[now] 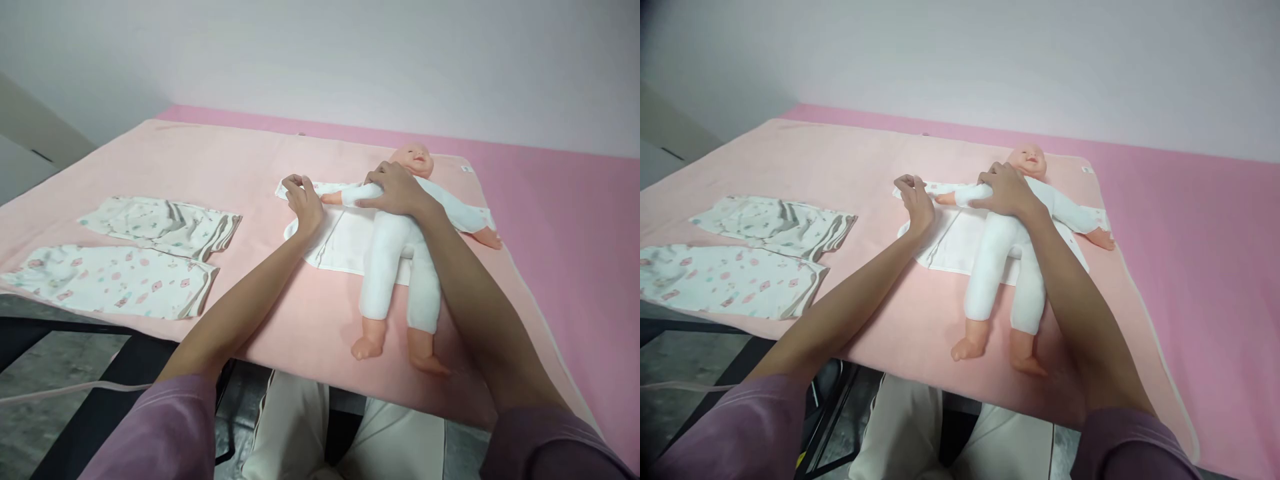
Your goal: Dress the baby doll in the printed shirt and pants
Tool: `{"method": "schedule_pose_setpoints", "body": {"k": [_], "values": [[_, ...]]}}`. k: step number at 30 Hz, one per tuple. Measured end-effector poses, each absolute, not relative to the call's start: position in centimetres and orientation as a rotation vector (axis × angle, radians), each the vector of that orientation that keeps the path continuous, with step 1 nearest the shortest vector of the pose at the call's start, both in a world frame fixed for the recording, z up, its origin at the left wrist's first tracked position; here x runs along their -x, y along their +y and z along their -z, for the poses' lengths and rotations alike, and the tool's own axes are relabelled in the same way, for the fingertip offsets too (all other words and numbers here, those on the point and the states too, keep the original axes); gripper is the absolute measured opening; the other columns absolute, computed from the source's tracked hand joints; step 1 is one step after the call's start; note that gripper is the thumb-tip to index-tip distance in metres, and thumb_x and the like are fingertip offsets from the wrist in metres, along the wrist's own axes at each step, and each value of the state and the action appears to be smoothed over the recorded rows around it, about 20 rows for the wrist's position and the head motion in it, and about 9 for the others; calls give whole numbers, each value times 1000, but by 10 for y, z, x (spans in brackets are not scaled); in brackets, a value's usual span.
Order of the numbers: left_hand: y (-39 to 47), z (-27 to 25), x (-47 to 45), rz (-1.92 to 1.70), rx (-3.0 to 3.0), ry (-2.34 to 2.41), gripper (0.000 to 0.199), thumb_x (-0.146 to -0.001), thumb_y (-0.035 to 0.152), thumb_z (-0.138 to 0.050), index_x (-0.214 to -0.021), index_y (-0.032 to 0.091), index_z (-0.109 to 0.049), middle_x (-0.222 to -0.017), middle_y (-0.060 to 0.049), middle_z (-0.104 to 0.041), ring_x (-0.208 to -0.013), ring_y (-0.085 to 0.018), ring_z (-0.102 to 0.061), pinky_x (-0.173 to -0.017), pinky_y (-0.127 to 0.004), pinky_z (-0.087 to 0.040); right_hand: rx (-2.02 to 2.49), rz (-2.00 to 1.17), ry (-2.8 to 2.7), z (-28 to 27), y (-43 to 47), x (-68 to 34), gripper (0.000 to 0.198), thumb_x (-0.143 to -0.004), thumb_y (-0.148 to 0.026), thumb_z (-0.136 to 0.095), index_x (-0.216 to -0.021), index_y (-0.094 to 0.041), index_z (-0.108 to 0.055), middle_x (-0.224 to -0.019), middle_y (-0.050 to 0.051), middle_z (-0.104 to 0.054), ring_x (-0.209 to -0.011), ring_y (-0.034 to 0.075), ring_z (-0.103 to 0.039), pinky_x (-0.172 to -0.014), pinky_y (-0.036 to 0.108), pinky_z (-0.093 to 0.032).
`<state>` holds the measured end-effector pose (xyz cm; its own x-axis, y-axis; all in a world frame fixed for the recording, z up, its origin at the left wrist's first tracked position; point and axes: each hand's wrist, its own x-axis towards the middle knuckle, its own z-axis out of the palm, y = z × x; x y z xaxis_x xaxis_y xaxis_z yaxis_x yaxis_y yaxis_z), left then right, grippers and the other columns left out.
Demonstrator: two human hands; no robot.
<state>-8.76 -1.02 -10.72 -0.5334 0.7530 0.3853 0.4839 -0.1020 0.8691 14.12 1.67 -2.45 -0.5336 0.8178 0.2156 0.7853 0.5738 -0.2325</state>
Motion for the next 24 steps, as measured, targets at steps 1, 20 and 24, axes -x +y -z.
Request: {"method": "schedule_pose_setpoints", "body": {"k": [1,20,24], "values": [[-10,106,88,-1631,-1330,1952,17,-117,40,-28,-119,29,-40,-127,-11,-61,-129,-28,-56,-119,-55,-41,1305,-177,-2504,22,16,-142,40,-88,-58,-72,-106,-22,-74,-114,14,-67,-105,36,-58,-95,47,-43],[-25,99,74,-857,-1991,1972,10,-99,32,-60,-96,25,-54,-136,-13,-65,-137,-37,-51,-121,-54,-35,1430,-288,-2377,6,5,-146,30,-74,-46,-72,-84,-25,-54,-72,1,-56,-78,25,-49,-74,35,-29],[-20,97,79,-1053,-1744,1922,13,-104,34,-56,-98,26,-50,-121,-11,-70,-127,-33,-57,-119,-53,-38,1468,-261,-2407,4,4,-149,28,-75,-47,-70,-90,-24,-62,-79,4,-64,-83,29,-55,-77,37,-34]]}}
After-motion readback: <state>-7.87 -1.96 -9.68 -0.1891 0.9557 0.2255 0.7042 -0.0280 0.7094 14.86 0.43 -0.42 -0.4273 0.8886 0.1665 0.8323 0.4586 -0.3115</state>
